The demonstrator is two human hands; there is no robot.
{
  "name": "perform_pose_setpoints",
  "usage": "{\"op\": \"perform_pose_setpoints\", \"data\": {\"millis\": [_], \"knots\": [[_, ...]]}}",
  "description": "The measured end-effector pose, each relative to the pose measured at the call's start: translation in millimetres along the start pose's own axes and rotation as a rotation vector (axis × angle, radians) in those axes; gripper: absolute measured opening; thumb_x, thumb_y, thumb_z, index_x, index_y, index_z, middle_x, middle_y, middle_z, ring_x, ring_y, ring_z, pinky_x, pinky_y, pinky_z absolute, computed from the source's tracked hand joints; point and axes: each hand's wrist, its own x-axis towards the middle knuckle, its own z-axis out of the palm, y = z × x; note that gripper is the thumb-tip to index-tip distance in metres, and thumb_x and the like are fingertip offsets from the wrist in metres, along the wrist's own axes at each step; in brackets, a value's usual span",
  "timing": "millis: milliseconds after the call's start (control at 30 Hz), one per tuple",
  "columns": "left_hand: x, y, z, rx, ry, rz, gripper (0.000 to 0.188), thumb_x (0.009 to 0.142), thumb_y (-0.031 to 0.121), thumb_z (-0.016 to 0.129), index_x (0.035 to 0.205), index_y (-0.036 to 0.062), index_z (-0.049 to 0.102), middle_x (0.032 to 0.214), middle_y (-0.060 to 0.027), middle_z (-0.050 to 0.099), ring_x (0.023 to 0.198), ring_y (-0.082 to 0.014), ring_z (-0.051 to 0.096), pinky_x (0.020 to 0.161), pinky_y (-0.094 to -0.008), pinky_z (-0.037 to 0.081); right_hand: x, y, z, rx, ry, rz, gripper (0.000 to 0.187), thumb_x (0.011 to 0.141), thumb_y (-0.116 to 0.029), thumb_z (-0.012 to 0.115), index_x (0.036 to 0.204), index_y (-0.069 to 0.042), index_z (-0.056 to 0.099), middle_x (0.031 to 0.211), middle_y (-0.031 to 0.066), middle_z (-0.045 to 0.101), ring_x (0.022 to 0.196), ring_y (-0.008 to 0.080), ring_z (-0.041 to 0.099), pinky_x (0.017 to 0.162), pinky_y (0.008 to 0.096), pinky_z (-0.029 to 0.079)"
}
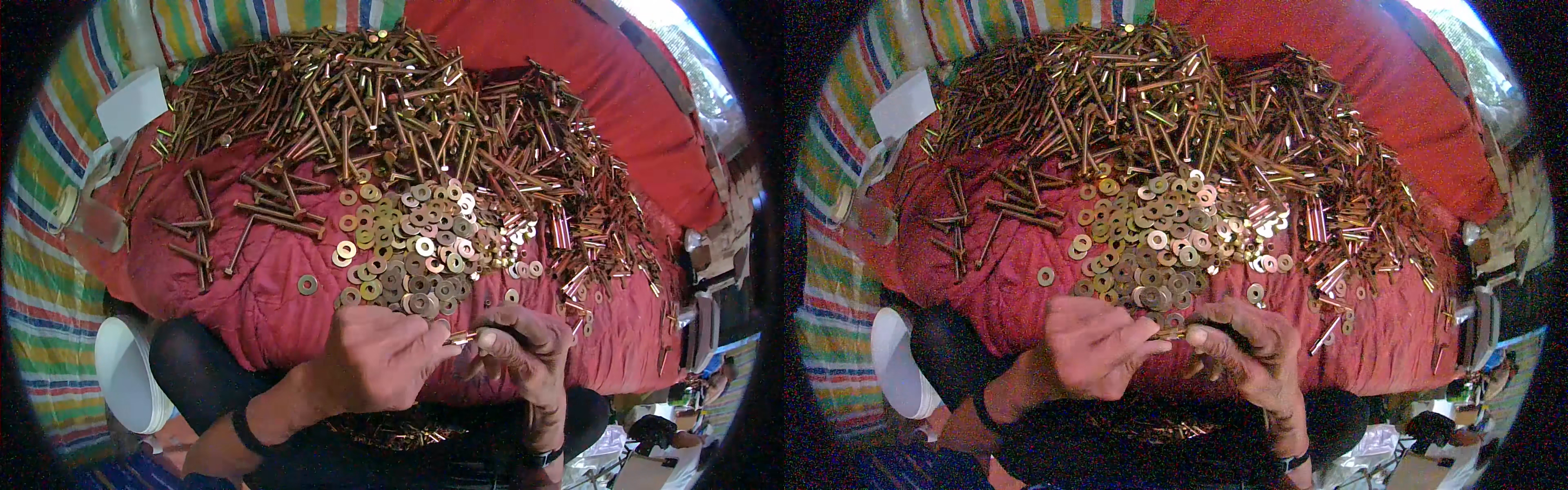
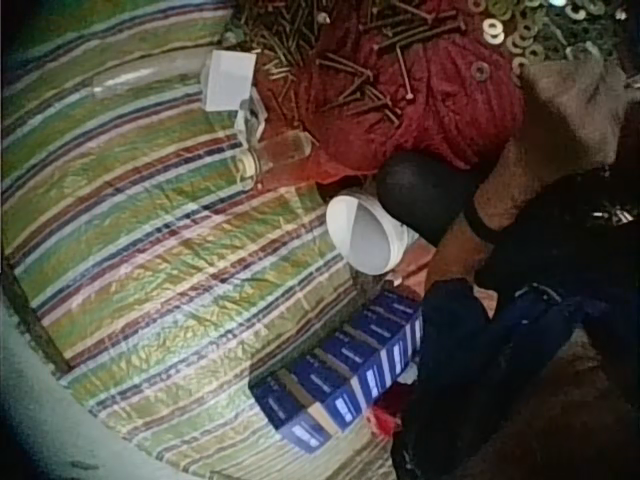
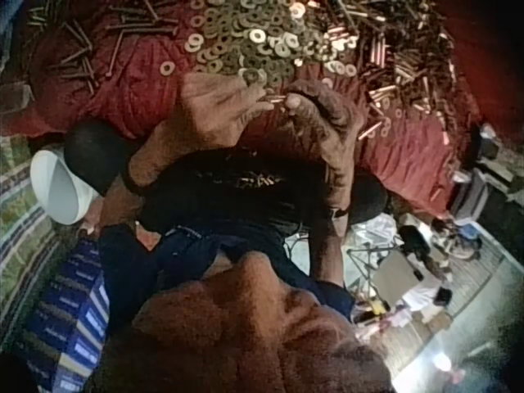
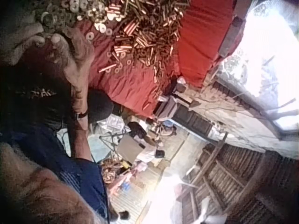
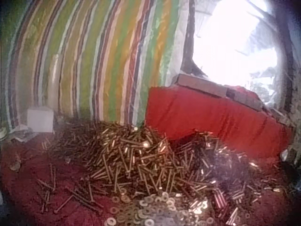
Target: The person repeatedly picks up a brass nail and a flat washer, then slides the washer onto the nail shaft. The assembled units are placed back onto the red cloth among many other nails and washers.
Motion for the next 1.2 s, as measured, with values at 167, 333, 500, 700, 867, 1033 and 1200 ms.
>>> {"op": "perform_pose_setpoints", "data": {"millis": [167, 333, 500, 700, 867, 1033, 1200], "knots": [[-7, -5, 2, 0.104, 0.016, 0.132, 0.034, 0.073, 0.012, 0.087, 0.101, 0.0006, 0.073, 0.074, -0.0015, 0.061, 0.051, -0.0155, 0.054, 0.044, -0.0319, 0.04, 1, -4, 4, 0.029, -0.004, 0.077, 0.024, 0.098, -0.019, 0.074, 0.107, 0.003, 0.071, 0.081, 0.0043, 0.07, 0.063, 0.0135, 0.071, 0.052, 0.0245, 0.05], [-10, -7, 4, 0.196, -0.016, 0.213, 0.034, 0.075, 0.012, 0.082, 0.105, -0.0001, 0.073, 0.075, -0.0012, 0.061, 0.052, -0.0139, 0.053, 0.044, -0.0305, 0.04, 2, -4, 8, 0.07, 0.038, 0.232, 0.025, 0.101, -0.023, 0.07, 0.098, 0.002, 0.069, 0.073, 0.0025, 0.063, 0.053, 0.0076, 0.053, 0.047, 0.0241, 0.047], [-10, -5, 5, 0.196, -0.037, 0.225, 0.024, 0.078, 0.007, 0.079, 0.097, -0.0048, 0.073, 0.073, -0.0019, 0.056, 0.054, -0.0129, 0.056, 0.045, -0.0298, 0.04, 0, 3, 6, -0.084, 0.056, 0.279, 0.023, 0.102, -0.023, 0.07, 0.102, 0.0, 0.071, 0.08, 0.0038, 0.064, 0.066, 0.0118, 0.061, 0.059, 0.0264, 0.047], [-5, -4, 4, 0.019, -0.046, -0.024, 0.025, 0.081, 0.015, 0.083, 0.101, 0.0023, 0.075, 0.068, -0.004, 0.061, 0.051, -0.0198, 0.058, 0.045, -0.035, 0.042, -1, 8, 6, -0.186, 0.187, 0.259, 0.03, 0.105, -0.026, 0.064, 0.093, 0.001, 0.068, 0.077, 0.0042, 0.062, 0.064, 0.0144, 0.054, 0.062, 0.0308, 0.044], [2, -4, 0, -0.296, 0.0, -0.325, 0.014, 0.087, 0.012, 0.081, 0.092, 0.0, 0.075, 0.067, -0.0093, 0.06, 0.055, -0.0223, 0.061, 0.051, -0.0357, 0.046, -2, -2, -4, 0.12, 0.196, 0.056, 0.042, 0.102, -0.034, 0.061, 0.096, 0.006, 0.07, 0.076, 0.0059, 0.065, 0.069, 0.0166, 0.061, 0.067, 0.0313, 0.049], [3, -3, -2, -0.477, -0.031, -0.454, 0.015, 0.087, 0.013, 0.082, 0.092, -0.0002, 0.077, 0.073, -0.012, 0.069, 0.059, -0.0216, 0.065, 0.054, -0.0334, 0.048, 8, 0, -10, -0.367, 0.06, -0.214, 0.042, 0.076, -0.011, 0.091, 0.115, -0.003, 0.077, 0.091, 0.0094, 0.075, 0.082, 0.019, 0.071, 0.071, 0.0305, 0.054], [2, -2, 0, -0.468, -0.047, -0.451, 0.014, 0.087, 0.012, 0.082, 0.092, 0.0, 0.078, 0.076, -0.012, 0.073, 0.061, -0.0216, 0.067, 0.055, -0.0328, 0.05, 6, 2, -6, -0.296, 0.037, -0.272, 0.022, 0.086, -0.01, 0.084, 0.103, 0.002, 0.076, 0.084, 0.0082, 0.072, 0.071, 0.0146, 0.068, 0.061, 0.0269, 0.051]]}}
